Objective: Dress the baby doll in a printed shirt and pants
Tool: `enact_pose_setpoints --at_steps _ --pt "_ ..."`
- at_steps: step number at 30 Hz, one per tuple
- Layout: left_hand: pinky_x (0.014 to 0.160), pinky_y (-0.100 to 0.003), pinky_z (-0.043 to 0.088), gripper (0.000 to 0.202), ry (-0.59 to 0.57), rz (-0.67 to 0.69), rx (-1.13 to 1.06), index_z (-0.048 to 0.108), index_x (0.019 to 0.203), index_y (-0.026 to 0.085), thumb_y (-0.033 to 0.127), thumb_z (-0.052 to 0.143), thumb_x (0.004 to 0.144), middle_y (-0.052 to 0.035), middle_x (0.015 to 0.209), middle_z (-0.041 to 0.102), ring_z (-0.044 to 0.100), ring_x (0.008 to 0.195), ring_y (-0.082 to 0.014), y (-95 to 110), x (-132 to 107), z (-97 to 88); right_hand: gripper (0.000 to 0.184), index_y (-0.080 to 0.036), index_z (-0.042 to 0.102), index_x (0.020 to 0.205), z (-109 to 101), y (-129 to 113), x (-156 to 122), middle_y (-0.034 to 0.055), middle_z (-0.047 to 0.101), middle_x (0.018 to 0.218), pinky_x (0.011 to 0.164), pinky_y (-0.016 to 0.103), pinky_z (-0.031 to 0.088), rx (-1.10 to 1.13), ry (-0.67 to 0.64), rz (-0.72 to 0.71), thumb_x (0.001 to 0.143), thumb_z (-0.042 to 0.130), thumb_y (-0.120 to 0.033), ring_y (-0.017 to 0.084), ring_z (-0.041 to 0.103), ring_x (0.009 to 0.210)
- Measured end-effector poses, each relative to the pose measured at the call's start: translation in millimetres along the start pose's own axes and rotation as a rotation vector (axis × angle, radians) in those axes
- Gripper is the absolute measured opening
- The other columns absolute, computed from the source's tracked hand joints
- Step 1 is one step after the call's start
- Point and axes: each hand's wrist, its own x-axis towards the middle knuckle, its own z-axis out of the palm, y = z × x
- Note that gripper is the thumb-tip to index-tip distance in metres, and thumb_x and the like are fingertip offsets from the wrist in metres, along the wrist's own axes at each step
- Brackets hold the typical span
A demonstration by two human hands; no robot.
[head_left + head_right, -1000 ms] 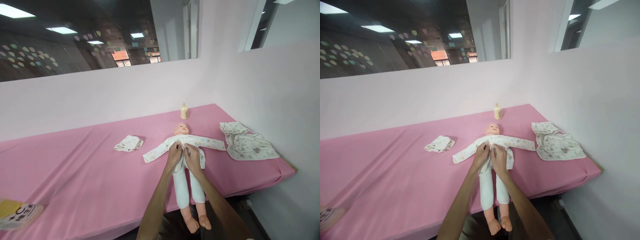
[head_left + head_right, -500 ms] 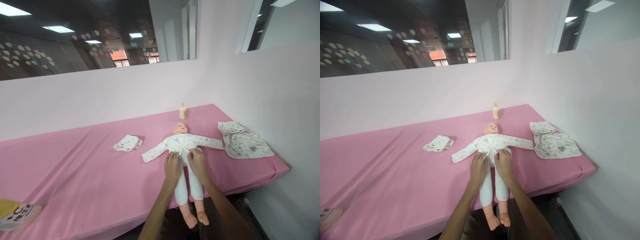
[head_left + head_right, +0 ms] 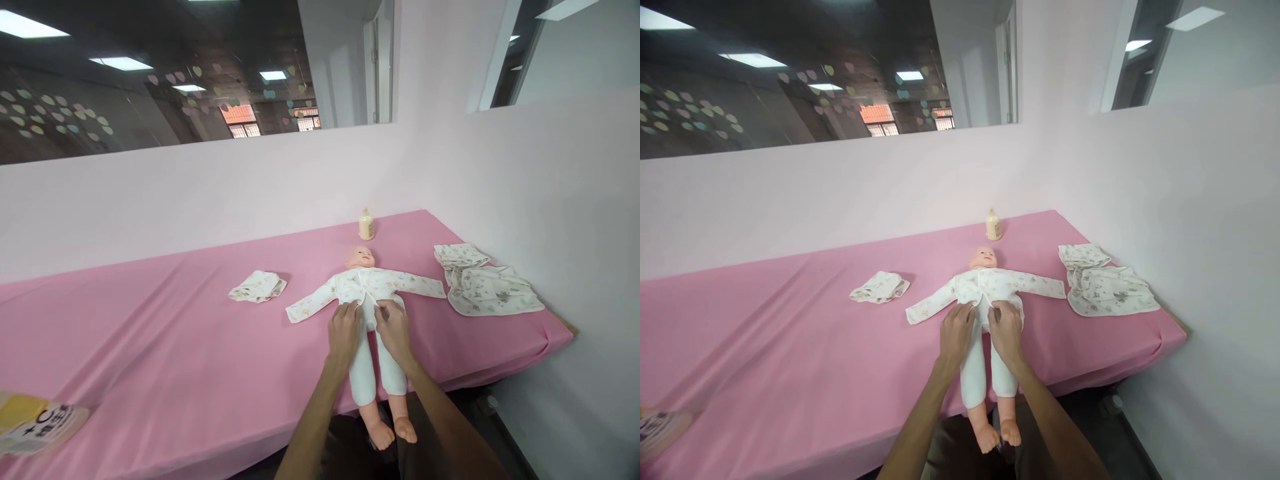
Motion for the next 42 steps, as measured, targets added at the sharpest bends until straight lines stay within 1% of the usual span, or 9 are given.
enact_pose_setpoints --at_steps 2,6,11,14,19,27,33,37,42 --pt "0.069 -0.033 0.045 0.027 -0.014 0.042 0.047 0.065 0.107 0.018 0.017 0.04 0.095 -0.0084 0.09 0.069 0.063 0.081 -0.0218 2 1 0.7 0.023 -0.019 0.067 0.087 1 -1 0 0.0067 0.071 0.086 0.077 0.036 0.044 0.046 0.008 0.043 0.086 0.047 -0.031 0.023 0.062 0.082" --pt "0.064 -0.032 0.04 0.023 -0.027 0.102 0.169 0.066 0.095 0.019 0.014 0.043 0.094 -0.0068 0.079 0.066 0.059 0.073 -0.0213 8 5 3.9 0.023 -0.02 0.067 0.08 2 -3 6 0.0053 0.071 0.078 0.07 0.034 0.044 0.098 -0.024 0.117 0.084 0.049 -0.034 0.022 0.061 0.073" --pt "0.063 -0.032 0.038 0.021 -0.002 0.122 0.185 0.064 0.086 0.019 0.014 0.045 0.094 -0.0057 0.075 0.064 0.057 0.07 -0.0209 11 6 8.5 0.023 -0.02 0.067 0.077 4 -8 11 0.0038 0.071 0.075 0.069 0.033 0.043 0.092 -0.041 0.117 0.084 0.049 -0.032 0.021 0.061 0.07" --pt "0.063 -0.032 0.038 0.023 0.031 0.13 0.157 0.064 0.09 0.019 0.015 0.042 0.095 -0.0062 0.076 0.065 0.058 0.071 -0.021 10 4 10.6 0.023 -0.02 0.068 0.078 7 -10 10 0.0045 0.071 0.076 0.07 0.034 0.043 0.065 -0.015 0.118 0.084 0.048 -0.031 0.022 0.062 0.072" --pt "0.068 -0.032 0.043 0.025 0.075 0.146 0.104 0.062 0.11 0.016 0.011 0.043 0.094 -0.0084 0.085 0.067 0.06 0.078 -0.0219 8 -2 14.9 0.024 -0.02 0.068 0.078 11 -14 5 0.0061 0.071 0.078 0.076 0.036 0.043 0.032 0.025 0.116 0.085 0.047 -0.029 0.022 0.061 0.073" --pt "0.067 -0.031 0.045 0.02 0.197 0.215 0.106 0.063 0.104 0.012 0.007 0.05 0.09 -0.0078 0.081 0.066 0.059 0.074 -0.0205 9 -2 20.5 0.022 -0.018 0.067 0.083 13 -18 -3 0.0073 0.07 0.083 0.075 0.035 0.046 0.136 0.011 0.111 0.087 0.049 -0.03 0.021 0.062 0.077" --pt "0.066 -0.031 0.044 0.019 0.211 0.192 0.012 0.063 0.092 0.015 0.007 0.047 0.091 -0.0063 0.078 0.065 0.058 0.073 -0.0191 7 -2 21.4 0.023 -0.018 0.068 0.088 12 -13 -7 0.01 0.068 0.099 0.089 0.038 0.046 0.207 0.016 -0.01 0.088 0.047 -0.027 0.022 0.061 0.094" --pt "0.064 -0.031 0.043 0.019 0.22 0.185 -0.001 0.063 0.094 0.015 0.01 0.045 0.092 -0.0059 0.076 0.064 0.056 0.071 -0.0191 7 -2 22.9 0.027 -0.018 0.069 0.091 11 -11 -5 0.0095 0.071 0.098 0.087 0.038 0.049 0.273 -0.011 0.067 0.089 0.045 -0.03 0.022 0.064 0.092" --pt "0.066 -0.031 0.044 0.022 0.251 0.21 -0.002 0.063 0.102 0.014 0.009 0.044 0.093 -0.0061 0.078 0.065 0.056 0.072 -0.019 6 -3 26.2 0.022 -0.018 0.069 0.089 11 -9 2 0.0086 0.073 0.093 0.082 0.038 0.051 0.301 -0.02 0.15 0.082 0.054 -0.031 0.023 0.066 0.086"
